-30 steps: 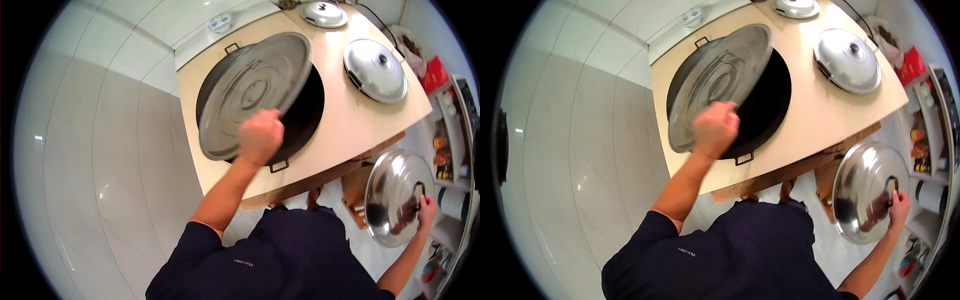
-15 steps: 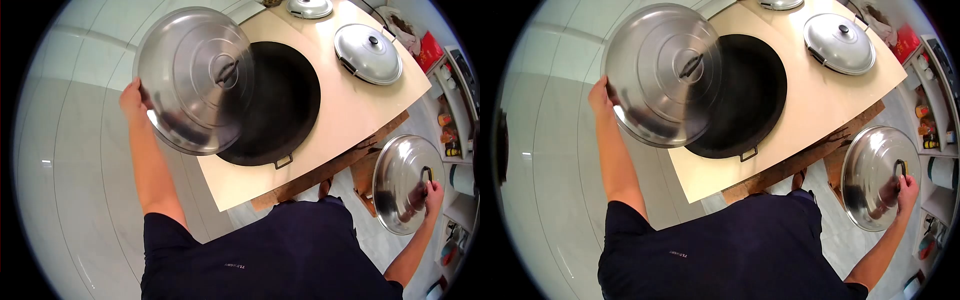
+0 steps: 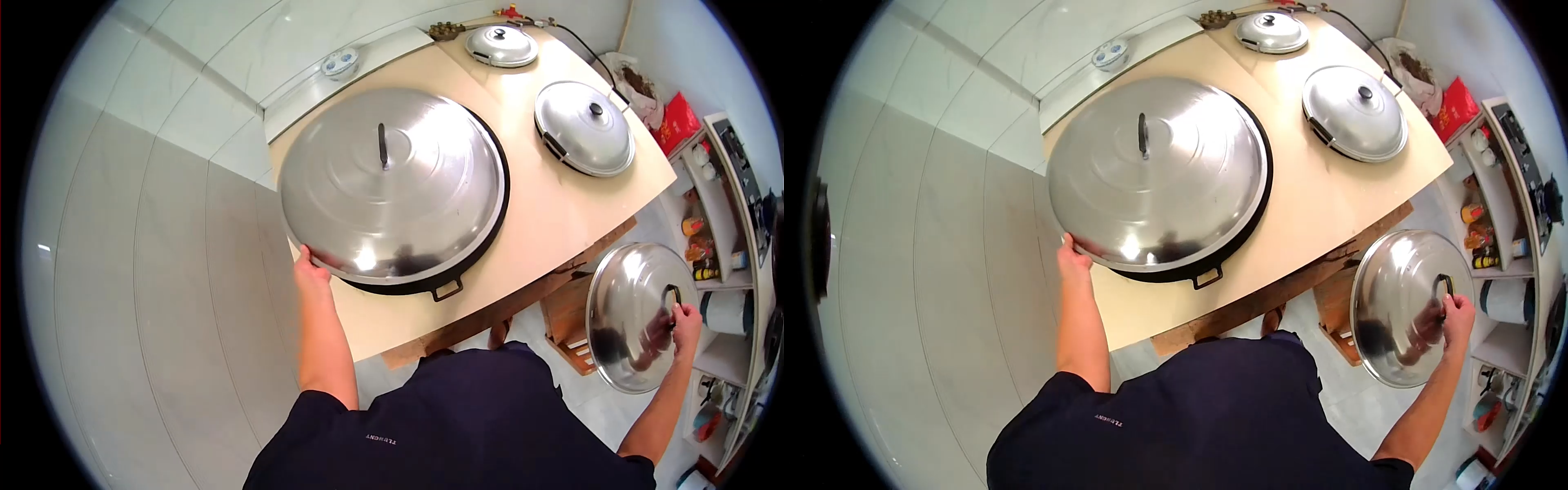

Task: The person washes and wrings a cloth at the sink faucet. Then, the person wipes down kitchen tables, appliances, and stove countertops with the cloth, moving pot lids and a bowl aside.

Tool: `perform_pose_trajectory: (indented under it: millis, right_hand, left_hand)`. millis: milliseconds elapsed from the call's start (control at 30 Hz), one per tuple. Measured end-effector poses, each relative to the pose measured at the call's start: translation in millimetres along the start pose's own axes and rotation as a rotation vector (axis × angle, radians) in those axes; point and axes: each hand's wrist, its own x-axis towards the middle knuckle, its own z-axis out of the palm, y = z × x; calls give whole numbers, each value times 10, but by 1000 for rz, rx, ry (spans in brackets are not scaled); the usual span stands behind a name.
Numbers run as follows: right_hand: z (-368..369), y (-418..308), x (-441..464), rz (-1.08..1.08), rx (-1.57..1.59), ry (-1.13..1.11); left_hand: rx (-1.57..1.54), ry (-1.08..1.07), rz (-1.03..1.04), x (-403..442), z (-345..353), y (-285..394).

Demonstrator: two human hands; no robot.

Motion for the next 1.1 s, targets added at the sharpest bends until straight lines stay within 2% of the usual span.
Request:
perform_pose_trajectory:
  millis: [67,167,267,300,400,467,533,600,700,833,867,933,1100]
  right_hand:
    - [-8,-114,-8,-12,-26,2]
    - [18,-287,-36,-57,-40,-6]
    - [43,-405,-38,-96,-54,-14]
    - [64,-441,-47,-106,-28,-31]
    - [83,-468,-84,-134,-17,-73]
    - [99,-445,-91,-140,-13,-83]
    - [119,-653,-236,-96,-4,-98]
    - [114,-634,-257,-130,-10,-94]
    - [37,-652,-314,-59,-15,-127]
    - [-103,-552,-373,-3,-45,-100]
    - [-154,-476,-360,-25,-56,-78]
    - [-226,-307,-393,-57,-73,-51]
    - [-304,-79,-315,-33,-131,-62]
  left_hand:
    - [-25,47,-43,93,-243,-238]
    - [-26,83,53,301,-666,-702]
    - [1447,424,248,-722,-253,-432]
    - [1507,606,735,-522,-460,-665]
    - [1366,12,836,-557,-269,-402]
    - [1372,-146,927,-416,76,-442]
    - [1065,-286,509,-652,771,-429]
    - [929,-456,525,-424,1254,-723]
    - [779,-366,205,-481,2038,-894]
    - [887,-254,185,171,2448,-1346]
    - [861,-240,88,300,2470,-1370]
    - [872,-204,28,377,2521,-1338]
    - [845,-210,86,337,2509,-1327]
